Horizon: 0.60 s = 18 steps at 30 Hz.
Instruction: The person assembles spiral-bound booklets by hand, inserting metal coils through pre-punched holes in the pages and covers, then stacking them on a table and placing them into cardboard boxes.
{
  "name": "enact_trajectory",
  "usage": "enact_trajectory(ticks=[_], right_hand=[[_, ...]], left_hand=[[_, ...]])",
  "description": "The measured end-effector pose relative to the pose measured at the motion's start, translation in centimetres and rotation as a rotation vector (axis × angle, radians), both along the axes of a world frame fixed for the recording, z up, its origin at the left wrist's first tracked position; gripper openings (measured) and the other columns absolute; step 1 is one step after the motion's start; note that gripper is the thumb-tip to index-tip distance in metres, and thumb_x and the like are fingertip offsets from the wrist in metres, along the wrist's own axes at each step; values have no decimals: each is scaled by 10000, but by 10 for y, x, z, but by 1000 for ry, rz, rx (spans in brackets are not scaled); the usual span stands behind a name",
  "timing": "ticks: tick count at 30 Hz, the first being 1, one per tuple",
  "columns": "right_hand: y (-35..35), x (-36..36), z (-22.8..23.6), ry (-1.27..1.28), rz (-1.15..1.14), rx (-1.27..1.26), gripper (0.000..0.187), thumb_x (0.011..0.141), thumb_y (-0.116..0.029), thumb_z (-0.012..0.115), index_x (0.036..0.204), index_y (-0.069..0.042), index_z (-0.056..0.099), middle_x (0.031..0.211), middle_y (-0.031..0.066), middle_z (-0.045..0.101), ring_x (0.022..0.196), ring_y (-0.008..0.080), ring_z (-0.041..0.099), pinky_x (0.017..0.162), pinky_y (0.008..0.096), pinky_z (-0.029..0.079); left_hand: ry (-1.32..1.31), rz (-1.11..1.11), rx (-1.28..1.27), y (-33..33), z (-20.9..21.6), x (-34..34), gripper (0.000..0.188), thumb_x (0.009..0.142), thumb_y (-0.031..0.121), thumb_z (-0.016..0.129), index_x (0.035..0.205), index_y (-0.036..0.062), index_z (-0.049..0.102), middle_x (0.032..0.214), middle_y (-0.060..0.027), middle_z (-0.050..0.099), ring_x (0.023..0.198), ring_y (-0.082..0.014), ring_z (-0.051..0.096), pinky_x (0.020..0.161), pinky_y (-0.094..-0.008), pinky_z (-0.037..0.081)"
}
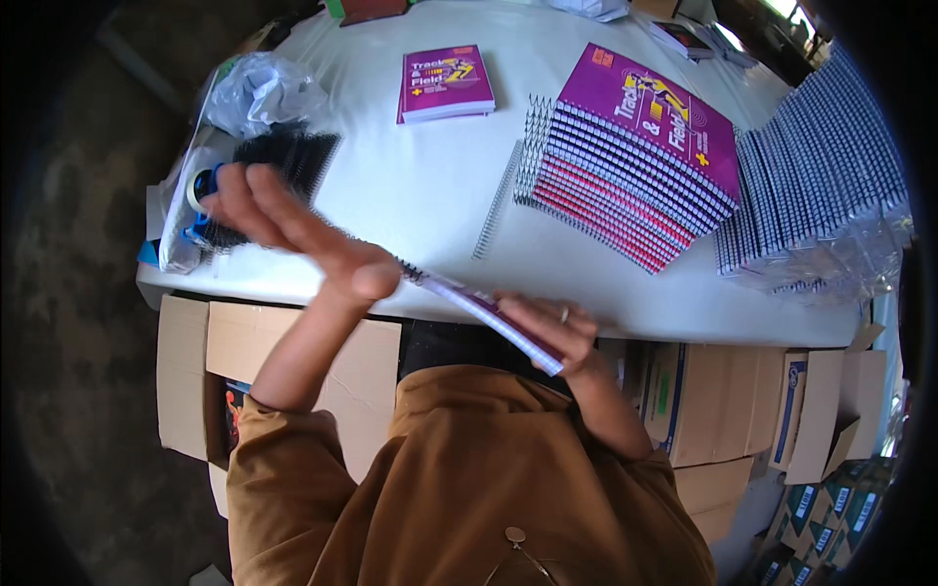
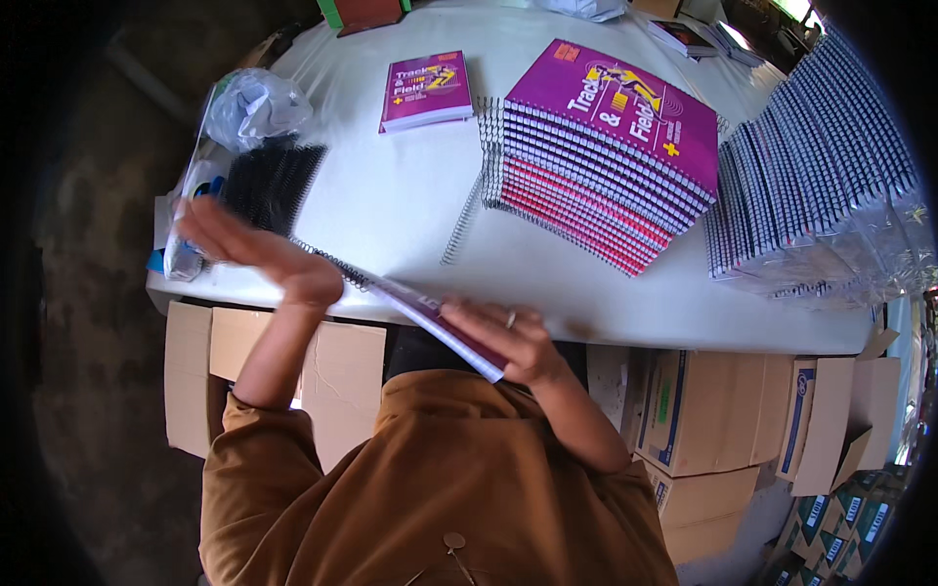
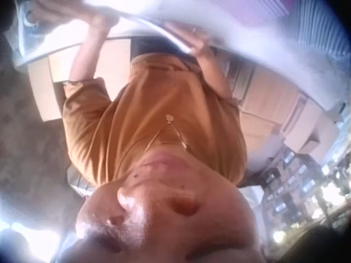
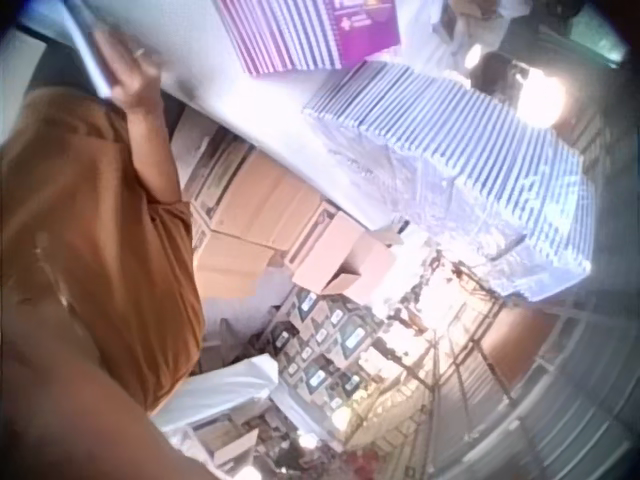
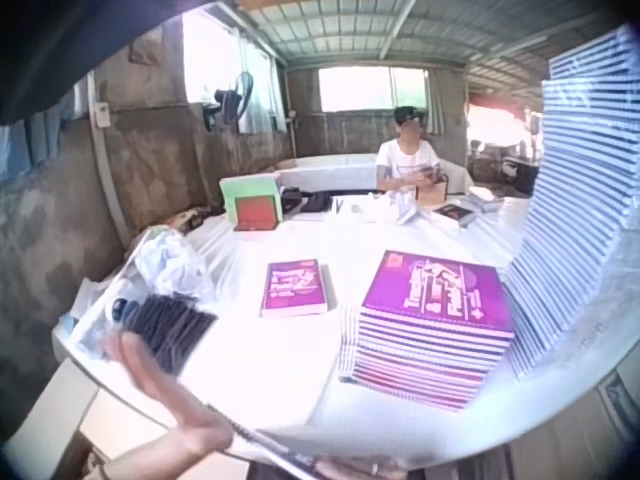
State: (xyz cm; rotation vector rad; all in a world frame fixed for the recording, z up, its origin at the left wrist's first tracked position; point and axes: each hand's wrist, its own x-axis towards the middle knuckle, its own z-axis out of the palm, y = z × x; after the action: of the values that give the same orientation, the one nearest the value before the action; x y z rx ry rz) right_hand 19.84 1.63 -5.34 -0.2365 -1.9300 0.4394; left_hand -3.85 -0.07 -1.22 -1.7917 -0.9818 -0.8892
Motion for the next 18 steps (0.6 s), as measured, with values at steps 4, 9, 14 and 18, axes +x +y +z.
enact_trajectory(ticks=[4, 9, 14, 18], right_hand=[[3, 1, -2, 1, -53, -19, 256, 791, -27, 572, 1028, 48, 634, 911, 160, 677, 804, 267, 678, 695, 329, 545], [-2, -4, 1, -23, 104, -43, 243, 798, 17, 524, 1012, 63, 629, 950, 173, 670, 835, 274, 675, 733, 337, 544], [2, -4, -4, -27, -8, -50, 351, 727, -9, 655, 1074, 21, 615, 1014, 125, 658, 810, 253, 670, 678, 323, 543], [-2, -16, -7, 3, 75, -60, 435, 705, 1, 654, 1134, 5, 587, 1030, 132, 651, 855, 261, 660, 721, 334, 535]], left_hand=[[14, -301, -336, -41, -70, 22, 1074, 736, 767, 383, 1386, -64, 179, 1390, -262, 261, 1294, -494, 185, 1023, -650, 71], [4, -187, -352, -41, -60, 22, 1121, 702, 770, 456, 1357, -105, 206, 1349, -338, 278, 1260, -509, 233, 1029, -622, 134], [265, -164, -288, -47, -56, 26, 1100, 770, 783, 267, 1334, -157, 177, 1385, -415, 75, 1279, -577, 94, 1012, -664, 92], [-103, -150, 35, -5, -26, 12, 1050, 800, 759, 222, 1354, -131, 168, 1426, -347, 75, 1331, -488, 45, 1043, -621, 65]])
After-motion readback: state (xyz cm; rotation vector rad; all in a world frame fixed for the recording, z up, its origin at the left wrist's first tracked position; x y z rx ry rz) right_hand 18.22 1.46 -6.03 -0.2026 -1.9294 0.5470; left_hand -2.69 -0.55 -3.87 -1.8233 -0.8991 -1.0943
